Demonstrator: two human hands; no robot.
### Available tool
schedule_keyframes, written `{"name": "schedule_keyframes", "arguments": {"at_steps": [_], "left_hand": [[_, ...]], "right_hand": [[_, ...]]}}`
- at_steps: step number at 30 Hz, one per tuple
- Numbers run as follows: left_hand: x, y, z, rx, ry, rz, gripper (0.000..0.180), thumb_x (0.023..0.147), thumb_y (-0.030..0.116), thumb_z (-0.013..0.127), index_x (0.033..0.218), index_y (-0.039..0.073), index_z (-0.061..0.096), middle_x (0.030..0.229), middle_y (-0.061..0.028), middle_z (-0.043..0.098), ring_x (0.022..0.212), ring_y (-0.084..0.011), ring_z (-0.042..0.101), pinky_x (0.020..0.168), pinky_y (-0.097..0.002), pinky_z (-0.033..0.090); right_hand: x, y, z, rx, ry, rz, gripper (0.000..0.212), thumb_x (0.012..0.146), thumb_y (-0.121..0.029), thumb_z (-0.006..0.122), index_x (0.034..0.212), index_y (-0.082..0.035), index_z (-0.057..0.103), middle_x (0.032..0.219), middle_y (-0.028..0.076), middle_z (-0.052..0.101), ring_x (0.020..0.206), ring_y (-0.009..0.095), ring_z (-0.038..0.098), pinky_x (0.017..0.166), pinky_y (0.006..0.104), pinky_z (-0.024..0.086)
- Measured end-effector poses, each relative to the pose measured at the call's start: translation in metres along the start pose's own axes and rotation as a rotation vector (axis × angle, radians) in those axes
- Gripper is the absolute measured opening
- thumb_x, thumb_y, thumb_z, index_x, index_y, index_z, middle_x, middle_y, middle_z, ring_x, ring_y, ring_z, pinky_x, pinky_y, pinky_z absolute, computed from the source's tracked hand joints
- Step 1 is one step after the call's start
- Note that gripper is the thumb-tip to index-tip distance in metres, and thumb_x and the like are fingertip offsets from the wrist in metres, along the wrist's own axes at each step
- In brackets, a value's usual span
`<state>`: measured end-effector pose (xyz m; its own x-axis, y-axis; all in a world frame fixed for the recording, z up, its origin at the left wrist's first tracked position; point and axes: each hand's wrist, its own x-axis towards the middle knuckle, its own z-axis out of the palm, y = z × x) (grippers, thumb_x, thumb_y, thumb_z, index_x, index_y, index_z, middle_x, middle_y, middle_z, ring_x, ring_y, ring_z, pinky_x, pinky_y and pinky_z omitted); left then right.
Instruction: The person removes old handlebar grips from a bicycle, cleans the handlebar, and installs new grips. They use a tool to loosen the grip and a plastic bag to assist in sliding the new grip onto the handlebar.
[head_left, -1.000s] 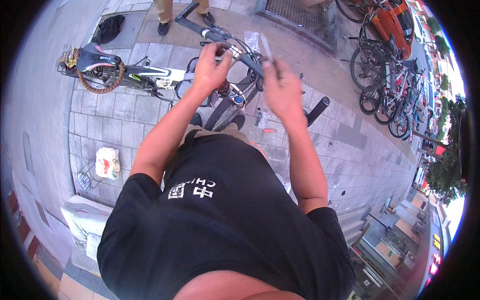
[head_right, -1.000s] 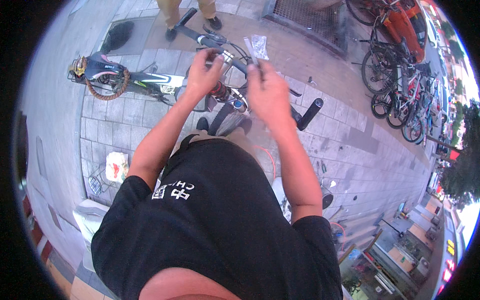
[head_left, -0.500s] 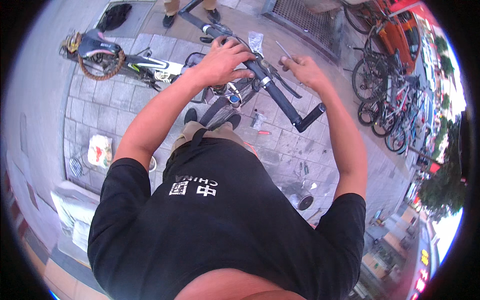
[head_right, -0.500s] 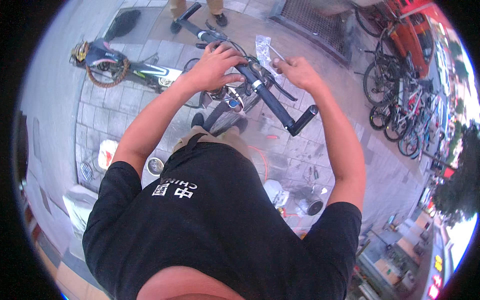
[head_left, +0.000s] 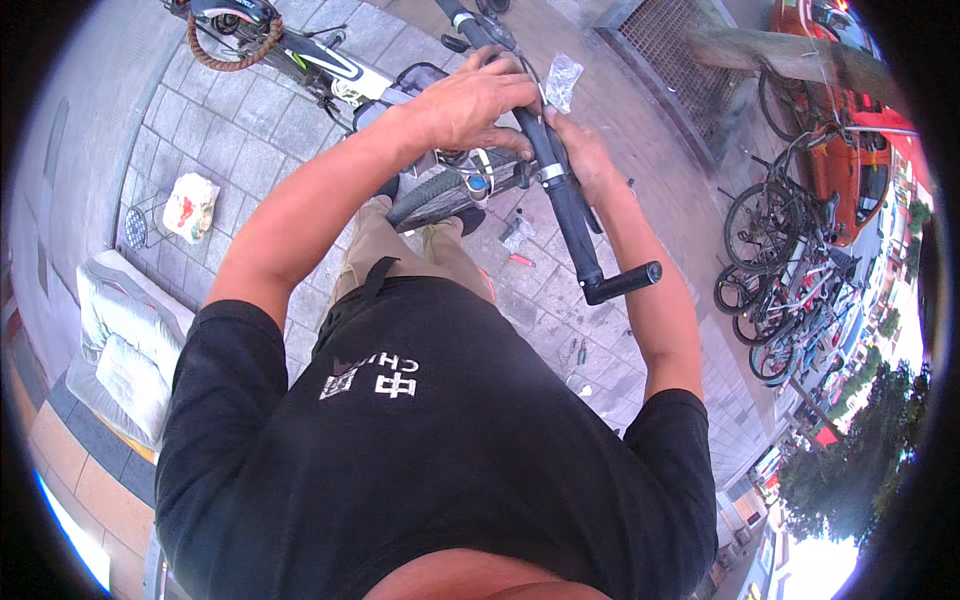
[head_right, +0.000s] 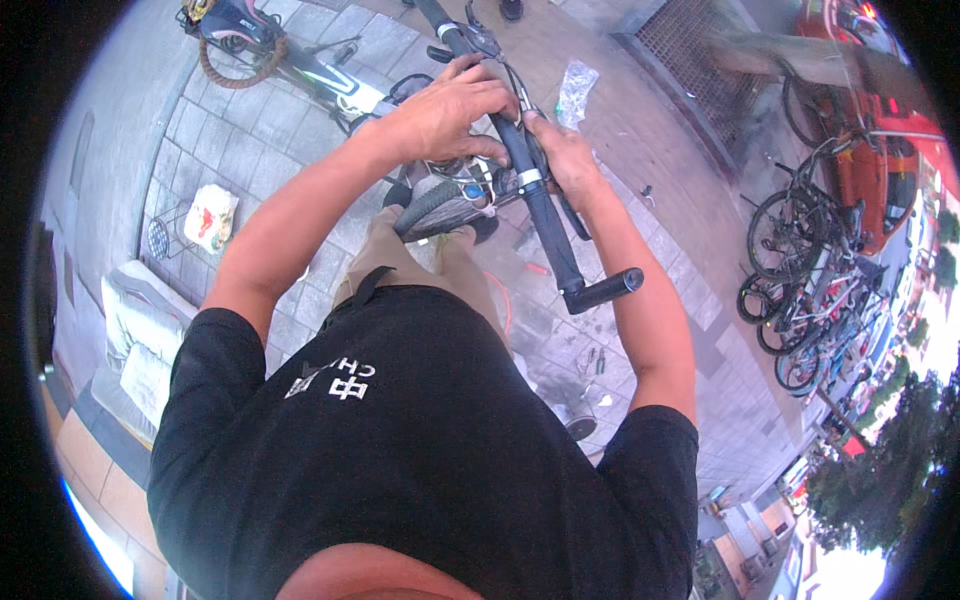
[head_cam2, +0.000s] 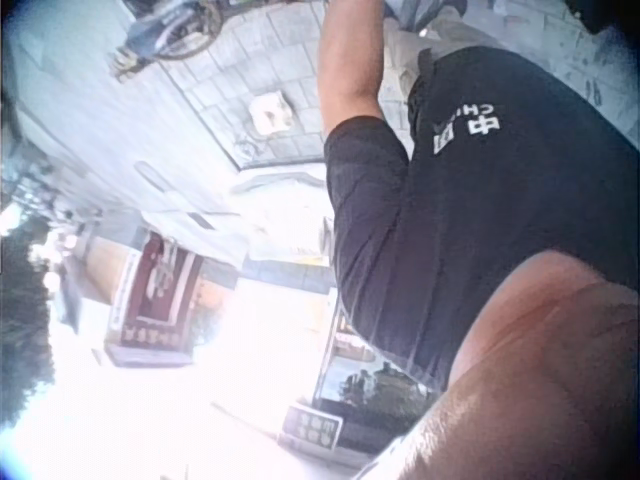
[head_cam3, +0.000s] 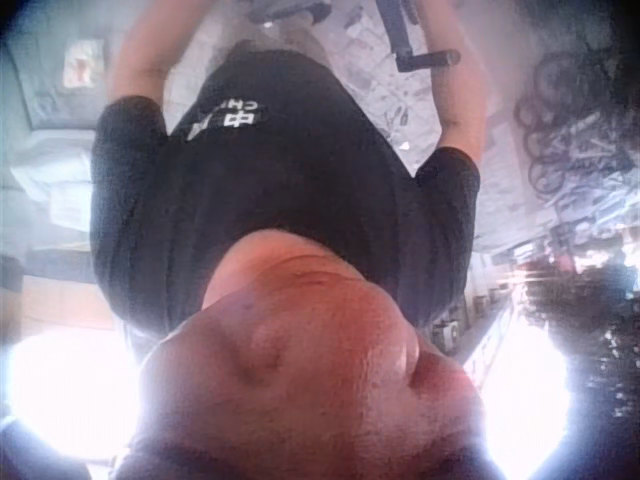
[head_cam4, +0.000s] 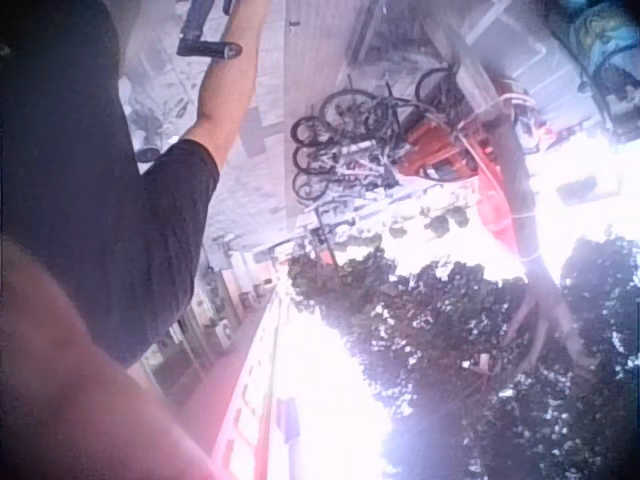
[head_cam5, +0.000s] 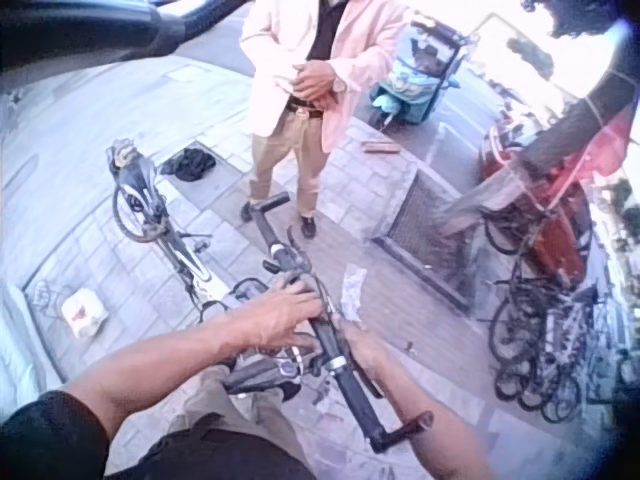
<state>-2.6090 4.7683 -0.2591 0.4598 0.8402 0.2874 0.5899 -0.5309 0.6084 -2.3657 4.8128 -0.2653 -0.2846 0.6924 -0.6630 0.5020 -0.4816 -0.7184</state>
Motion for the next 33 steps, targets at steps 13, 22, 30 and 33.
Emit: {"name": "schedule_keyframes", "arguments": {"at_steps": [13,22,30,33], "left_hand": [[-0.001,0.006,-0.009,-0.053,0.008,-0.058,0.054,0.075,0.044,0.09,0.111,0.01,0.068,0.115,-0.0075,0.067,0.127,-0.0348,0.056,0.125,-0.0524,0.031],[0.0,-0.006,-0.007,-0.058,0.022,0.049,0.052,0.077,0.042,0.09,0.114,0.011,0.069,0.117,-0.0068,0.068,0.12,-0.032,0.059,0.117,-0.0493,0.037],[0.012,-0.014,-0.015,-0.084,-0.153,0.059,0.047,0.082,0.041,0.085,0.115,0.012,0.069,0.12,-0.0058,0.067,0.12,-0.0328,0.054,0.11,-0.0481,0.037],[0.012,-0.016,-0.006,-0.126,-0.134,0.107,0.045,0.082,0.042,0.085,0.112,0.012,0.069,0.119,-0.0044,0.067,0.119,-0.0326,0.053,0.11,-0.0494,0.036]], "right_hand": [[0.009,-0.025,0.003,-0.175,0.024,-0.039,0.069,0.094,-0.064,0.065,0.108,0.002,0.079,0.088,0.007,0.071,0.084,0.018,0.064,0.076,0.0361,0.052],[-0.047,-0.016,-0.045,-0.261,0.66,-0.275,0.06,0.097,-0.057,0.07,0.097,0.003,0.075,0.077,0.01,0.068,0.078,0.022,0.066,0.074,0.038,0.053],[-0.203,0.064,-0.03,0.971,1.067,-0.386,0.033,0.107,-0.034,0.059,0.084,-0.014,0.047,0.068,-0.003,0.039,0.06,0.01,0.04,0.053,0.0305,0.034],[-0.168,0.076,0.015,0.759,1.538,-0.26,0.031,0.105,-0.037,0.06,0.086,-0.014,0.053,0.071,0.0,0.051,0.06,0.013,0.05,0.054,0.03,0.041]]}}
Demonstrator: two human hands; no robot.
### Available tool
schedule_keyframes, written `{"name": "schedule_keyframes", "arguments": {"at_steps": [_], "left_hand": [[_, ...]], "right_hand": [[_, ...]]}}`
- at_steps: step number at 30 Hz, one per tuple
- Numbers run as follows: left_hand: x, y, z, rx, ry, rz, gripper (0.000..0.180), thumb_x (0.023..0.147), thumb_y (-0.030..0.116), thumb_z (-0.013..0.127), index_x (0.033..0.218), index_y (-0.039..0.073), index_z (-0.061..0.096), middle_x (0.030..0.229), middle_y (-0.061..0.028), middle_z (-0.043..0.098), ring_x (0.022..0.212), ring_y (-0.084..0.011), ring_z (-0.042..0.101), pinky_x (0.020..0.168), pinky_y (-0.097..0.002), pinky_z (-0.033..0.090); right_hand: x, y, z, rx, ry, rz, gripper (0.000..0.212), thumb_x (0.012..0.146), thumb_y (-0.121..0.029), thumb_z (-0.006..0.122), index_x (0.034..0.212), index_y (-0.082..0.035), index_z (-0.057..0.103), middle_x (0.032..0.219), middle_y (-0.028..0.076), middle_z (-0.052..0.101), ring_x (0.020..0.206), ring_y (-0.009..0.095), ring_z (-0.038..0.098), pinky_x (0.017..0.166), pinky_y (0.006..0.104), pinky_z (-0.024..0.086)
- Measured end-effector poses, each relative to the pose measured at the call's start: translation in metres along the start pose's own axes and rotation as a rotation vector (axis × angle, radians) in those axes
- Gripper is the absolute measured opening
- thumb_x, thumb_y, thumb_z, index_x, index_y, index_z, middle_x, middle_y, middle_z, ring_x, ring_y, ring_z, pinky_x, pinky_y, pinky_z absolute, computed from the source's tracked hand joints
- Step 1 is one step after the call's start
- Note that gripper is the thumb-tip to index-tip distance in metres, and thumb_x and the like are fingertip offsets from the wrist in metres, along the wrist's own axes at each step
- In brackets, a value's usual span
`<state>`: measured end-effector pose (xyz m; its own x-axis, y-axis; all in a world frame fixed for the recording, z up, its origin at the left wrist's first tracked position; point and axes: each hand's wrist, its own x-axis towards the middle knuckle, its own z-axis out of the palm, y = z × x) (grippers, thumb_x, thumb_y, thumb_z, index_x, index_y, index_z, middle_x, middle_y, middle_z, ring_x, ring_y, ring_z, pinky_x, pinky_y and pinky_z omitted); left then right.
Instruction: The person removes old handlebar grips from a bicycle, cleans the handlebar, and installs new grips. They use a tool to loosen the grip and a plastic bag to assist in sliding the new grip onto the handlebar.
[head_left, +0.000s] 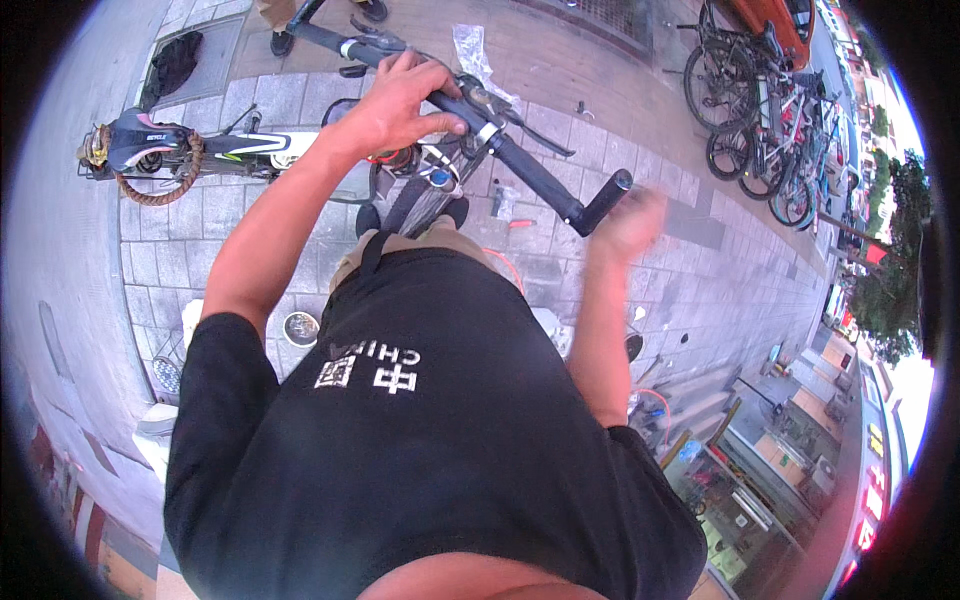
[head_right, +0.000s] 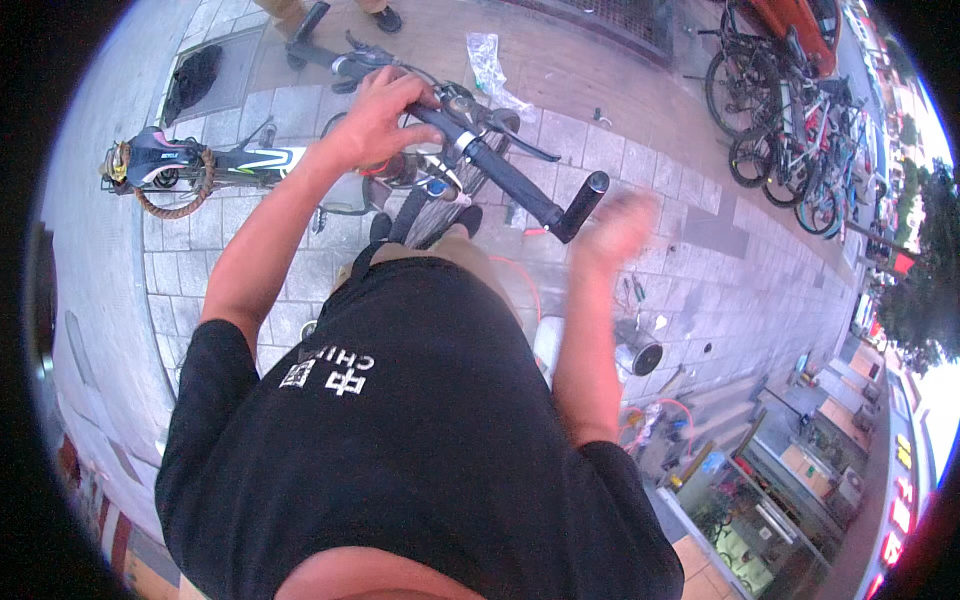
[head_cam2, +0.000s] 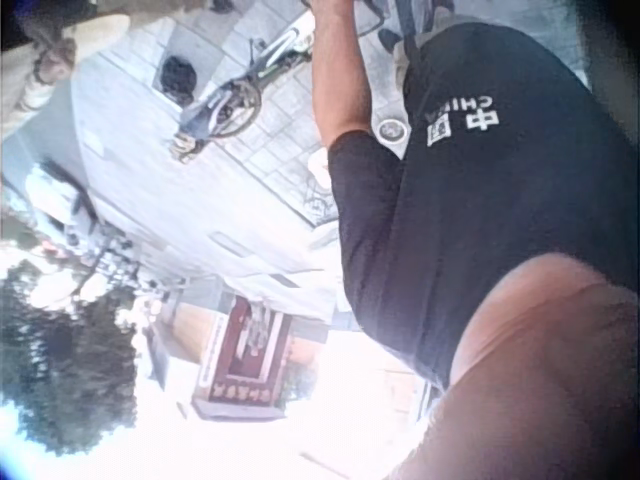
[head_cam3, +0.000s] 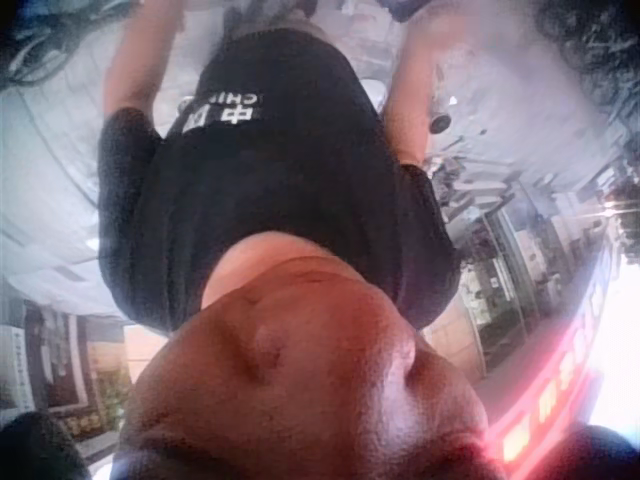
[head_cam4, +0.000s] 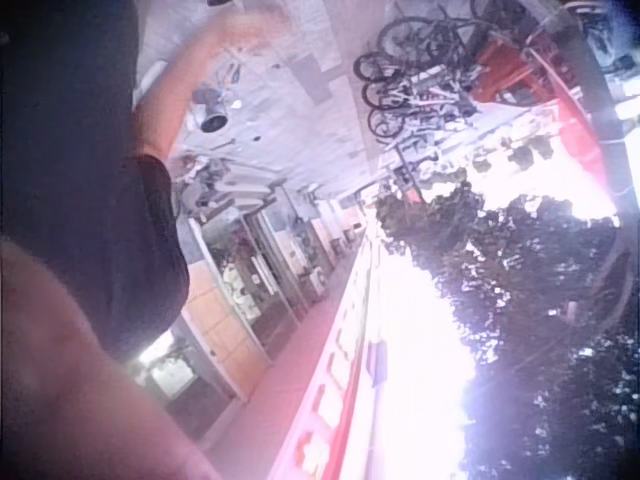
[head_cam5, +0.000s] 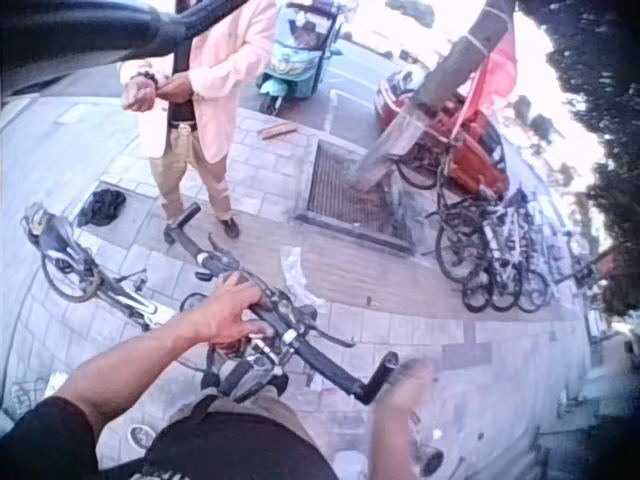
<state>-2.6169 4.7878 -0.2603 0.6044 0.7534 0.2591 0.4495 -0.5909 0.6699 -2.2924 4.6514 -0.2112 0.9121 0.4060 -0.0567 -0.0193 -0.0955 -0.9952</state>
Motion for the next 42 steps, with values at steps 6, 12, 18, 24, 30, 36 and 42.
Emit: {"name": "schedule_keyframes", "arguments": {"at_steps": [6,12,18,24,30,36,42], "left_hand": [[0.002,0.0,-0.005,0.008,-0.016,-0.022,0.046,0.083,0.044,0.086,0.113,0.013,0.07,0.117,-0.0048,0.068,0.118,-0.0309,0.053,0.109,-0.0484,0.035],[0.002,0.001,-0.009,-0.024,0.017,-0.024,0.046,0.081,0.047,0.086,0.108,0.012,0.072,0.11,-0.0048,0.07,0.115,-0.0305,0.054,0.107,-0.048,0.035],[-0.002,-0.001,-0.001,-0.057,0.036,-0.008,0.049,0.08,0.049,0.086,0.106,0.01,0.072,0.107,-0.0057,0.071,0.115,-0.0318,0.054,0.106,-0.0487,0.034],[0.003,0.001,0.0,-0.031,0.059,0.013,0.047,0.081,0.047,0.087,0.106,0.01,0.072,0.109,-0.0075,0.072,0.115,-0.0336,0.054,0.107,-0.053,0.034],[0.01,0.003,0.001,-0.022,0.023,-0.044,0.044,0.076,0.038,0.092,0.107,0.012,0.073,0.11,-0.0049,0.072,0.113,-0.0306,0.055,0.107,-0.0484,0.034],[0.006,-0.008,0.006,-0.006,0.01,-0.063,0.044,0.077,0.034,0.094,0.107,0.01,0.072,0.107,-0.0045,0.072,0.109,-0.0282,0.054,0.102,-0.0448,0.038],[0.006,-0.008,-0.004,0.009,-0.083,-0.164,0.049,0.078,0.038,0.093,0.111,0.01,0.071,0.11,-0.006,0.071,0.106,-0.028,0.054,0.099,-0.0423,0.042]], "right_hand": [[-0.007,0.0,0.014,0.042,-0.362,0.178,0.034,0.108,-0.04,0.057,0.095,-0.01,0.063,0.08,-0.004,0.052,0.07,0.009,0.048,0.065,0.0299,0.041],[-0.025,-0.016,0.004,-0.185,-0.601,-0.313,0.037,0.107,-0.041,0.062,0.102,-0.005,0.065,0.082,-0.003,0.056,0.073,0.008,0.046,0.066,0.0283,0.04],[-0.034,-0.024,0.017,-0.057,-0.618,0.077,0.046,0.11,-0.046,0.055,0.081,-0.011,0.05,0.07,-0.002,0.044,0.058,0.008,0.04,0.053,0.027,0.034],[-0.03,-0.019,0.02,-0.208,-0.618,-0.224,0.043,0.107,-0.044,0.061,0.087,-0.006,0.058,0.074,0.0,0.053,0.067,0.01,0.047,0.06,0.0297,0.041],[-0.018,-0.012,0.014,-0.223,-0.634,-0.064,0.056,0.103,-0.055,0.064,0.097,0.0,0.068,0.081,0.002,0.062,0.076,0.012,0.053,0.072,0.0297,0.046],[0.004,-0.019,0.0,0.046,-0.82,0.288,0.063,0.104,-0.066,0.054,0.096,-0.007,0.074,0.071,-0.003,0.058,0.058,0.007,0.047,0.053,0.0264,0.034],[-0.007,-0.002,0.005,0.233,-0.849,0.342,0.057,0.104,-0.062,0.06,0.094,-0.007,0.074,0.069,-0.002,0.063,0.052,0.005,0.045,0.047,0.0257,0.029]]}}
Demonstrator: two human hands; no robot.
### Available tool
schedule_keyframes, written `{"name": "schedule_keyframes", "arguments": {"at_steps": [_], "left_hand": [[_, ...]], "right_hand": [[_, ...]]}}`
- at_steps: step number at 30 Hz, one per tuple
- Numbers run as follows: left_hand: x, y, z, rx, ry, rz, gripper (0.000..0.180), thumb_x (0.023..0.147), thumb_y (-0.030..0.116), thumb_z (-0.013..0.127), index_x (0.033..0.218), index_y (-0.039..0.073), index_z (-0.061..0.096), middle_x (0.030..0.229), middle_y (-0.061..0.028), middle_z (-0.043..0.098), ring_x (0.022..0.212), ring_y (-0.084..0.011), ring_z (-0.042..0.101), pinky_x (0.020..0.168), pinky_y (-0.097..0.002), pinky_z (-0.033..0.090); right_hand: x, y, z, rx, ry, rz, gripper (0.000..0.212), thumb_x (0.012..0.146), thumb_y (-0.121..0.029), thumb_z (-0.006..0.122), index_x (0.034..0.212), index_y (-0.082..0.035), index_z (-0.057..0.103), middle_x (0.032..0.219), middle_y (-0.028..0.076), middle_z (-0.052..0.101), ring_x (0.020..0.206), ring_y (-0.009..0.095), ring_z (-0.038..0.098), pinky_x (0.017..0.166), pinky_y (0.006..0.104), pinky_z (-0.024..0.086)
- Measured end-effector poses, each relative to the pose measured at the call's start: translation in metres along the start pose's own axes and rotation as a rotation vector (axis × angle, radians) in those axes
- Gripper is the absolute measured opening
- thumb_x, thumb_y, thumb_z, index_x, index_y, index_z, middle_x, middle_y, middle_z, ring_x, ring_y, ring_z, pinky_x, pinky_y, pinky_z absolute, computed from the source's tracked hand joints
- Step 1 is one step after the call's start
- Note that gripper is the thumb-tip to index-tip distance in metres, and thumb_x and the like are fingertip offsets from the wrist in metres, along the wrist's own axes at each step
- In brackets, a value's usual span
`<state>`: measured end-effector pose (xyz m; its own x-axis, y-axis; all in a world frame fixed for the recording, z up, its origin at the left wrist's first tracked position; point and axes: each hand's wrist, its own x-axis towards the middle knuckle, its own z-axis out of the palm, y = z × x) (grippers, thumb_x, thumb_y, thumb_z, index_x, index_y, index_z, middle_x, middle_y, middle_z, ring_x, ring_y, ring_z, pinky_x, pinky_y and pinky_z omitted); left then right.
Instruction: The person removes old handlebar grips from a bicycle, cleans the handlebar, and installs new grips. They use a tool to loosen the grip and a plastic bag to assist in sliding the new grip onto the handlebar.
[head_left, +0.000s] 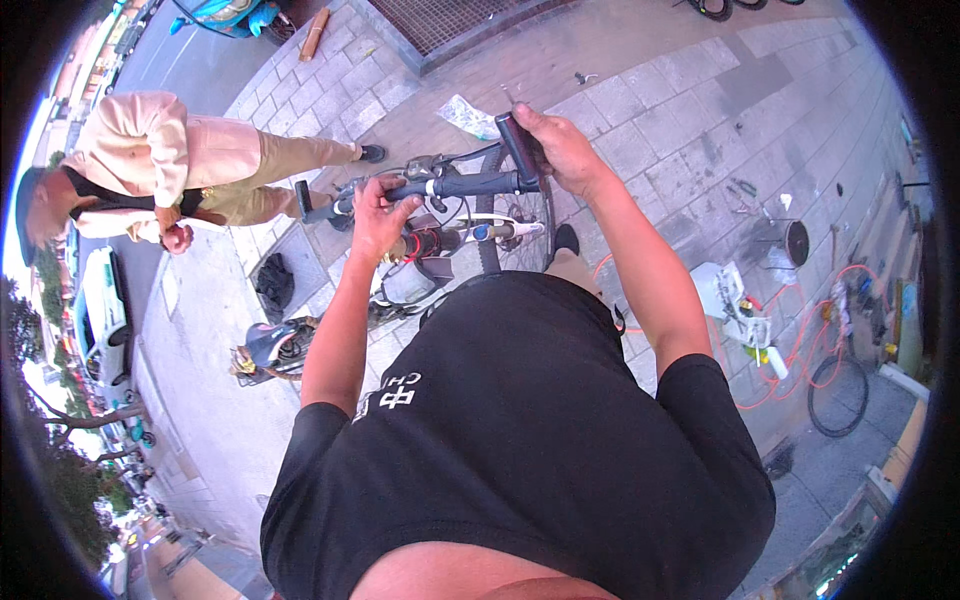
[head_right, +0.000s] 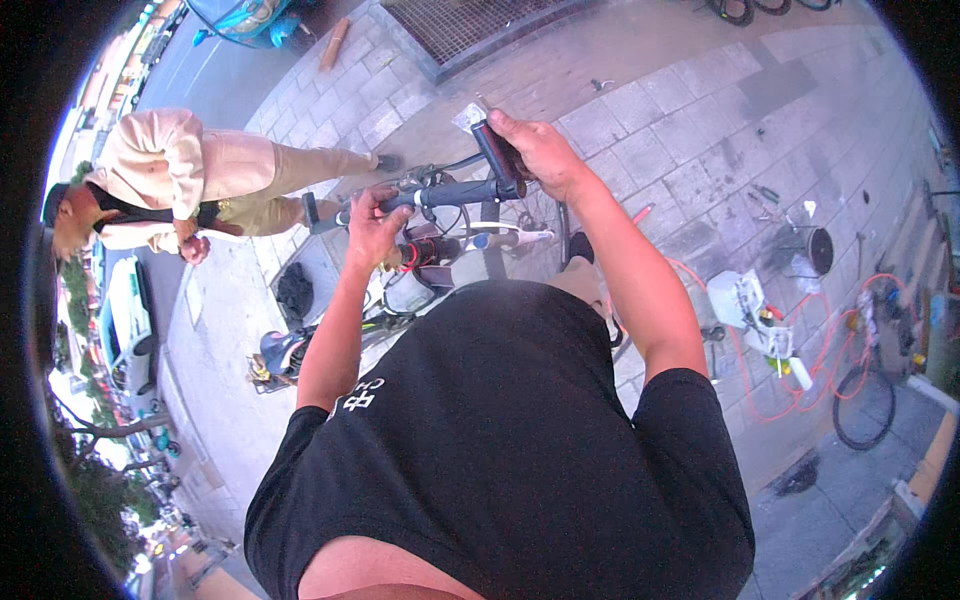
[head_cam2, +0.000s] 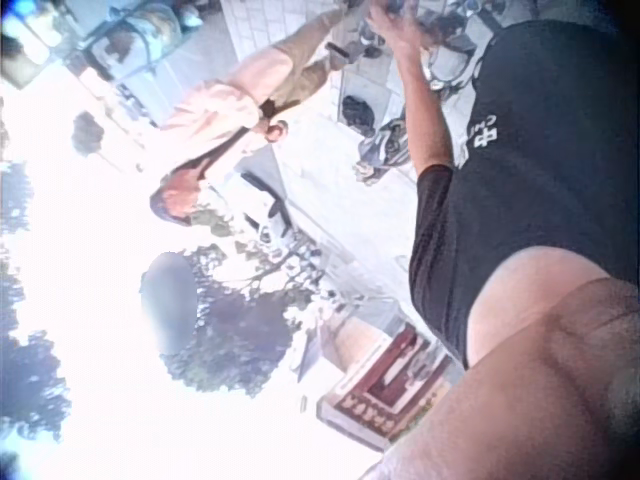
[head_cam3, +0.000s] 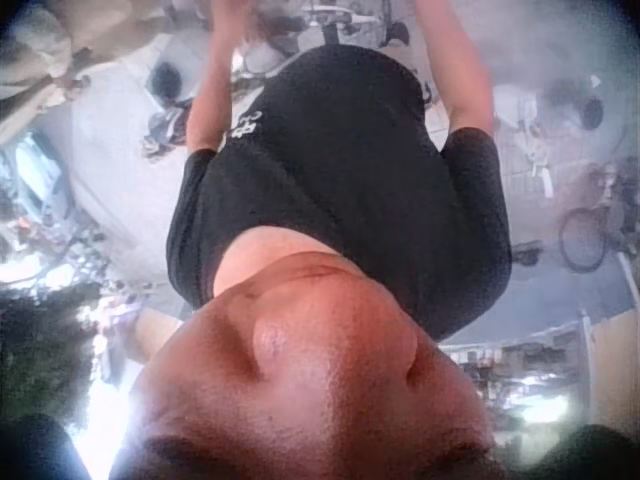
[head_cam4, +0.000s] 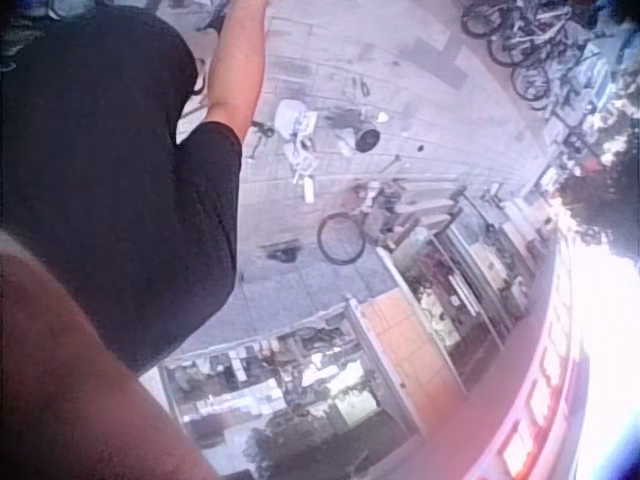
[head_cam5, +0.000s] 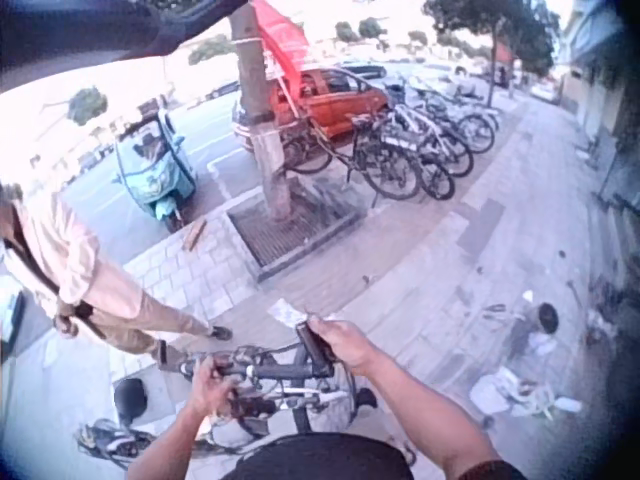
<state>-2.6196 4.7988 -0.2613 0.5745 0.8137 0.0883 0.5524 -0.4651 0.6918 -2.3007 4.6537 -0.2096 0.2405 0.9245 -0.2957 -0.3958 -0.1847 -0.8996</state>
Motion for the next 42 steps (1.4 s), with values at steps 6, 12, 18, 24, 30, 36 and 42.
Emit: {"name": "schedule_keyframes", "arguments": {"at_steps": [6,12,18,24,30,36,42], "left_hand": [[0.005,0.075,-0.001,0.005,0.073,0.232,0.031,0.099,0.03,0.073,0.118,0.005,0.07,0.114,-0.0079,0.073,0.106,-0.0264,0.063,0.097,-0.0397,0.048],[0.015,0.161,0.033,-0.488,-0.28,-0.072,0.05,0.115,0.042,0.045,0.128,-0.002,0.065,0.109,-0.0104,0.076,0.096,-0.0175,0.07,0.091,-0.0335,0.055],[0.017,0.169,0.055,-0.351,-0.437,-0.059,0.062,0.109,0.057,0.051,0.107,-0.003,0.066,0.086,-0.0061,0.066,0.083,-0.0148,0.06,0.077,-0.0354,0.051],[-0.023,0.167,0.065,-0.296,-0.342,-0.009,0.06,0.107,0.058,0.056,0.1,-0.001,0.066,0.081,-0.0097,0.067,0.078,-0.0183,0.061,0.074,-0.0364,0.051],[-0.032,0.172,0.065,-0.305,-0.414,0.046,0.05,0.112,0.047,0.053,0.101,0.001,0.068,0.086,-0.0054,0.074,0.073,-0.0105,0.062,0.069,-0.0296,0.05],[-0.047,0.181,0.059,-0.435,-0.315,-0.007,0.046,0.111,0.042,0.056,0.098,0.0,0.069,0.083,-0.004,0.073,0.076,-0.0094,0.063,0.07,-0.0292,0.051],[-0.044,0.194,0.03,-0.478,-0.383,0.013,0.041,0.114,0.036,0.05,0.111,-0.003,0.063,0.098,-0.0144,0.076,0.084,-0.0177,0.071,0.078,-0.0326,0.056]], "right_hand": [[0.005,0.017,-0.015,0.043,-0.075,-0.049,0.05,0.104,-0.055,0.063,0.092,-0.008,0.073,0.068,-0.003,0.06,0.053,0.005,0.044,0.047,0.0253,0.029],[-0.015,0.056,-0.031,0.255,0.077,-0.01,0.045,0.109,-0.043,0.057,0.104,-0.003,0.075,0.075,-0.001,0.061,0.056,0.006,0.04,0.048,0.0261,0.028],[-0.072,0.139,-0.063,-0.426,0.468,-0.234,0.037,0.107,-0.034,0.057,0.109,-0.001,0.073,0.079,0.01,0.064,0.067,0.029,0.062,0.066,0.0385,0.051],[-0.205,0.172,-0.046,-0.861,0.543,-0.081,0.031,0.104,-0.028,0.059,0.113,-0.001,0.071,0.093,0.027,0.071,0.084,0.052,0.066,0.078,0.05,0.055],[-0.253,0.17,-0.018,-0.1,0.356,0.025,0.041,0.104,-0.023,0.062,0.132,0.007,0.066,0.109,0.015,0.075,0.093,0.025,0.072,0.081,0.0386,0.059],[-0.241,0.155,-0.002,0.477,0.068,-0.162,0.049,0.104,-0.022,0.064,0.142,0.008,0.059,0.124,0.013,0.069,0.105,0.022,0.069,0.09,0.0374,0.058],[-0.201,0.181,0.005,0.657,0.129,-0.052,0.039,0.102,-0.003,0.063,0.141,0.003,0.059,0.11,0.008,0.069,0.094,0.016,0.068,0.082,0.0316,0.058]]}}
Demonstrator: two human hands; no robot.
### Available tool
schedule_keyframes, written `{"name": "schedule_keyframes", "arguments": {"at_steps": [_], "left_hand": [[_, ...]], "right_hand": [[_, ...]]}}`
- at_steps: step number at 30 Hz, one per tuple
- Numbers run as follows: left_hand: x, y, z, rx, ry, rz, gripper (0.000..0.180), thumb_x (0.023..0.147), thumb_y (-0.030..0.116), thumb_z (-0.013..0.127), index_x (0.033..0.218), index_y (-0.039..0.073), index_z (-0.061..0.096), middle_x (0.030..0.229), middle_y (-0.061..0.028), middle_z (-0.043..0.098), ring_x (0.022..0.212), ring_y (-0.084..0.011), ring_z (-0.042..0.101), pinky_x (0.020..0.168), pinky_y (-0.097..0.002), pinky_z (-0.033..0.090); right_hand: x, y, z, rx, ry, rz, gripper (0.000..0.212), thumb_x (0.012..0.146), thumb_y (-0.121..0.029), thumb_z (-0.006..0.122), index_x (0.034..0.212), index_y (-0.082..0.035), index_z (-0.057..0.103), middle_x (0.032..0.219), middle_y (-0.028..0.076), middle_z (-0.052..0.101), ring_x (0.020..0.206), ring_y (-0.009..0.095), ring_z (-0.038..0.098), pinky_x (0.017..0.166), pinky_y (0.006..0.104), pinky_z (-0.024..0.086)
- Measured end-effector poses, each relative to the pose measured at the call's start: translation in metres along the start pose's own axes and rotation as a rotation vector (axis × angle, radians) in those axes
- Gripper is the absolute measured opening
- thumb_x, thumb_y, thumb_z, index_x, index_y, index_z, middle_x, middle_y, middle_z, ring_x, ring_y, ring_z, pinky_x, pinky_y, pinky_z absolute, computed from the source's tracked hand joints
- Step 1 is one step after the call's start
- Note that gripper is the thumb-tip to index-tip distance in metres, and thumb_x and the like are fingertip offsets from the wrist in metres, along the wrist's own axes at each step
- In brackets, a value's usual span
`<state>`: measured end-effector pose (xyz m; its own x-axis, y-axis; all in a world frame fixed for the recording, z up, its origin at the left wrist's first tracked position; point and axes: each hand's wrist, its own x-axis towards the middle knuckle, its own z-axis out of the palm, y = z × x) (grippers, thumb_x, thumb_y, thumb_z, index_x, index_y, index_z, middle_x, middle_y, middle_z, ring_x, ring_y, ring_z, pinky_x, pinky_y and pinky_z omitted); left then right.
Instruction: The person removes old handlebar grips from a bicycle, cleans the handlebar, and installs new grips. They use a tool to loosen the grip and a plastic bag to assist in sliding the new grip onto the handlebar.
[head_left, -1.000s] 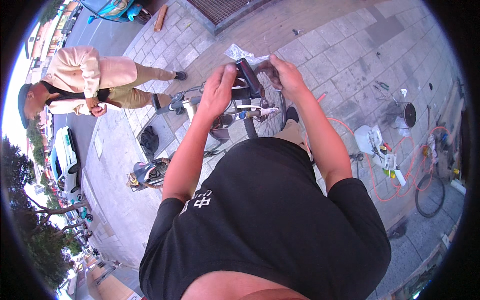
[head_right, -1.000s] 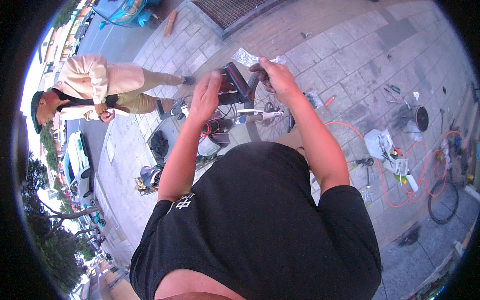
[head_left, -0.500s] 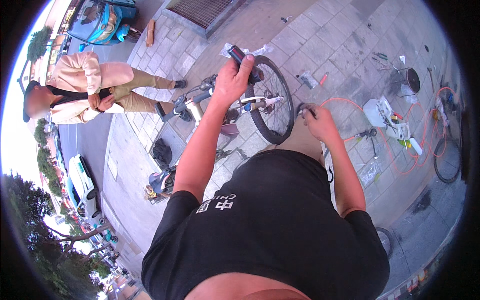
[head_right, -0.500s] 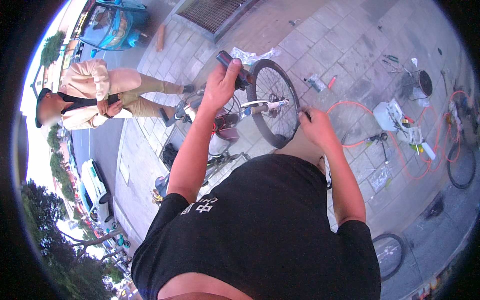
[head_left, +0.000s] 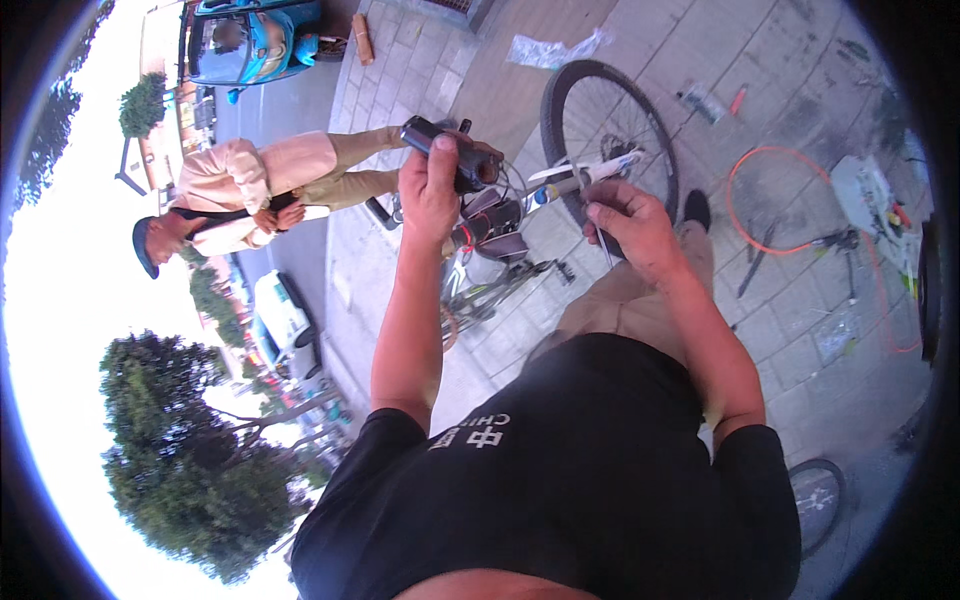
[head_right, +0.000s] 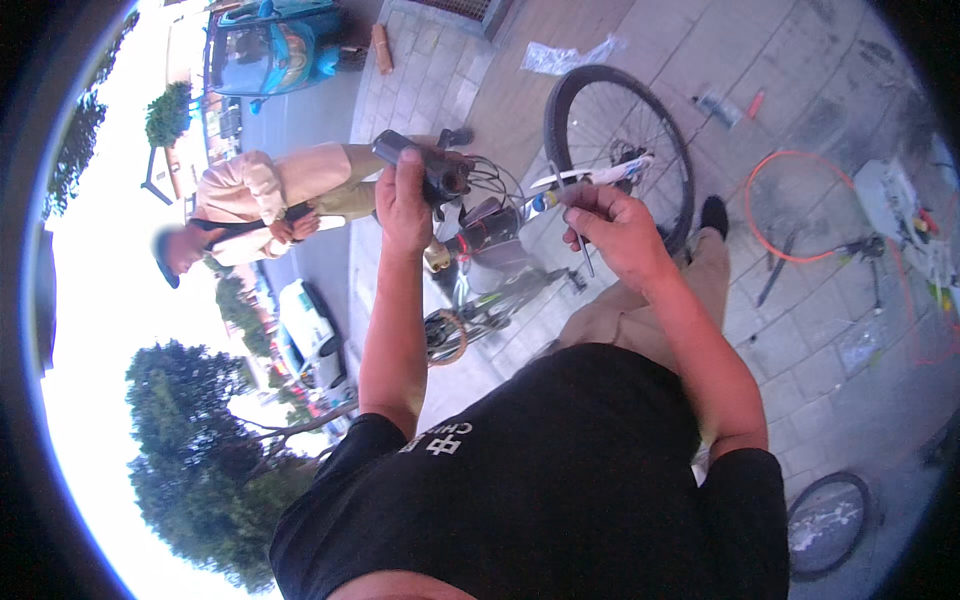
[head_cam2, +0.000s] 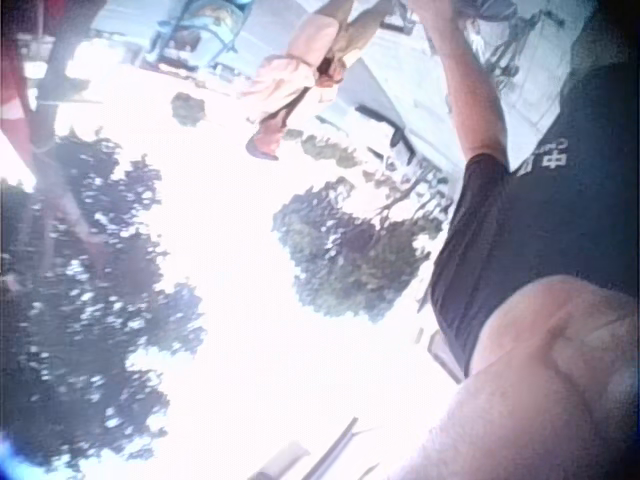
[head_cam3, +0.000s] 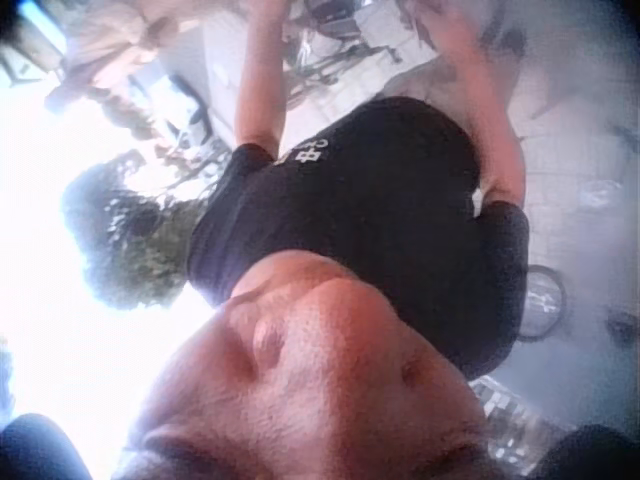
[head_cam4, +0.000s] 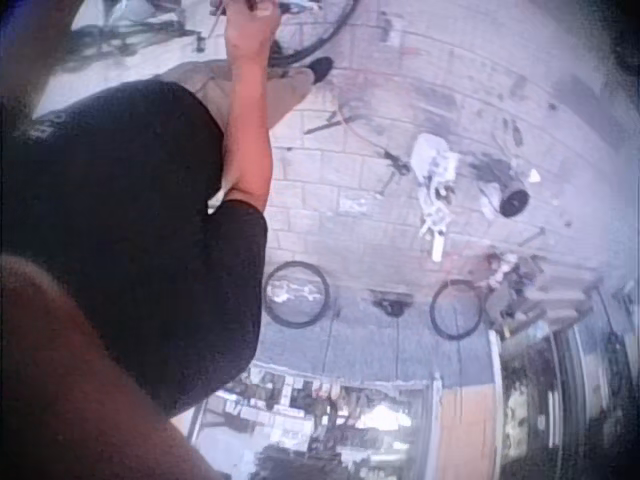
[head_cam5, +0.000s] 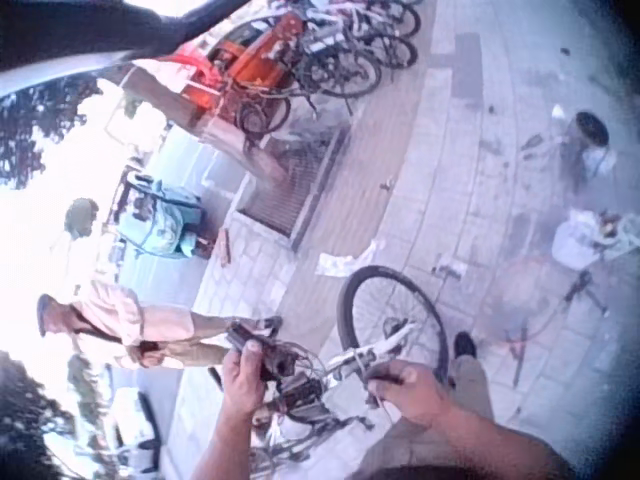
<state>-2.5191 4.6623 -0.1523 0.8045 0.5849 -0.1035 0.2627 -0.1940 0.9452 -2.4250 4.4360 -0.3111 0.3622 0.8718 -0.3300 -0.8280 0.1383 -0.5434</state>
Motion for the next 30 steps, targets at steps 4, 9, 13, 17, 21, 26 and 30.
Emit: {"name": "schedule_keyframes", "arguments": {"at_steps": [4,9,13,17,21,26,30], "left_hand": [[0.01,0.022,0.0,0.138,0.08,-0.014,0.048,0.113,0.041,0.046,0.112,-0.004,0.062,0.098,-0.0223,0.075,0.079,-0.0247,0.071,0.074,-0.0356,0.059],[0.038,0.053,0.008,0.043,0.026,0.011,0.037,0.109,0.038,0.058,0.11,0.001,0.06,0.098,-0.0204,0.076,0.075,-0.0176,0.068,0.069,-0.0293,0.054],[0.05,0.064,0.003,0.065,0.03,-0.037,0.044,0.107,0.045,0.055,0.111,0.001,0.058,0.098,-0.0262,0.075,0.08,-0.0266,0.071,0.075,-0.0358,0.057],[0.059,0.076,0.0,0.141,-0.044,-0.051,0.051,0.108,0.049,0.047,0.113,0.0,0.058,0.1,-0.0268,0.074,0.088,-0.0317,0.072,0.085,-0.0419,0.057],[0.063,0.074,-0.004,0.215,-0.137,-0.083,0.055,0.11,0.052,0.038,0.117,0.001,0.058,0.105,-0.0247,0.072,0.098,-0.0346,0.07,0.095,-0.0451,0.053],[0.069,0.071,-0.002,0.198,-0.116,-0.057,0.054,0.111,0.047,0.039,0.114,-0.002,0.062,0.105,-0.0224,0.074,0.096,-0.0306,0.071,0.093,-0.0406,0.055],[0.063,0.066,-0.005,0.041,-0.142,-0.091,0.048,0.111,0.045,0.044,0.116,0.002,0.063,0.107,-0.0185,0.072,0.104,-0.0314,0.07,0.093,-0.0429,0.056]], "right_hand": [[0.008,-0.02,0.021,0.082,-0.074,-0.024,0.038,0.1,0.001,0.063,0.137,0.002,0.059,0.105,0.006,0.067,0.087,0.013,0.068,0.079,0.03,0.058],[0.037,-0.05,0.053,0.102,-0.078,-0.035,0.031,0.104,-0.009,0.063,0.133,0.004,0.061,0.105,0.008,0.066,0.089,0.013,0.069,0.075,0.0289,0.057],[0.05,-0.063,0.074,-0.244,0.058,-0.453,0.029,0.106,-0.019,0.067,0.121,0.005,0.069,0.107,0.008,0.069,0.082,0.013,0.069,0.073,0.0285,0.057],[0.042,-0.072,0.091,0.094,-0.024,-0.255,0.03,0.106,-0.02,0.066,0.123,0.004,0.071,0.086,0.007,0.068,0.076,0.012,0.067,0.071,0.0297,0.056],[0.036,-0.053,0.109,-0.018,-0.072,-0.155,0.026,0.109,-0.019,0.062,0.117,0.003,0.072,0.092,0.002,0.071,0.081,0.007,0.064,0.074,0.0262,0.054],[0.046,-0.029,0.136,0.122,-0.101,-0.271,0.025,0.112,-0.022,0.055,0.111,0.0,0.068,0.078,0.001,0.064,0.071,0.007,0.061,0.068,0.0254,0.054],[0.044,-0.02,0.143,0.059,-0.071,-0.271,0.025,0.113,-0.023,0.053,0.104,-0.003,0.065,0.081,0.002,0.065,0.073,0.008,0.064,0.067,0.0267,0.054]]}}
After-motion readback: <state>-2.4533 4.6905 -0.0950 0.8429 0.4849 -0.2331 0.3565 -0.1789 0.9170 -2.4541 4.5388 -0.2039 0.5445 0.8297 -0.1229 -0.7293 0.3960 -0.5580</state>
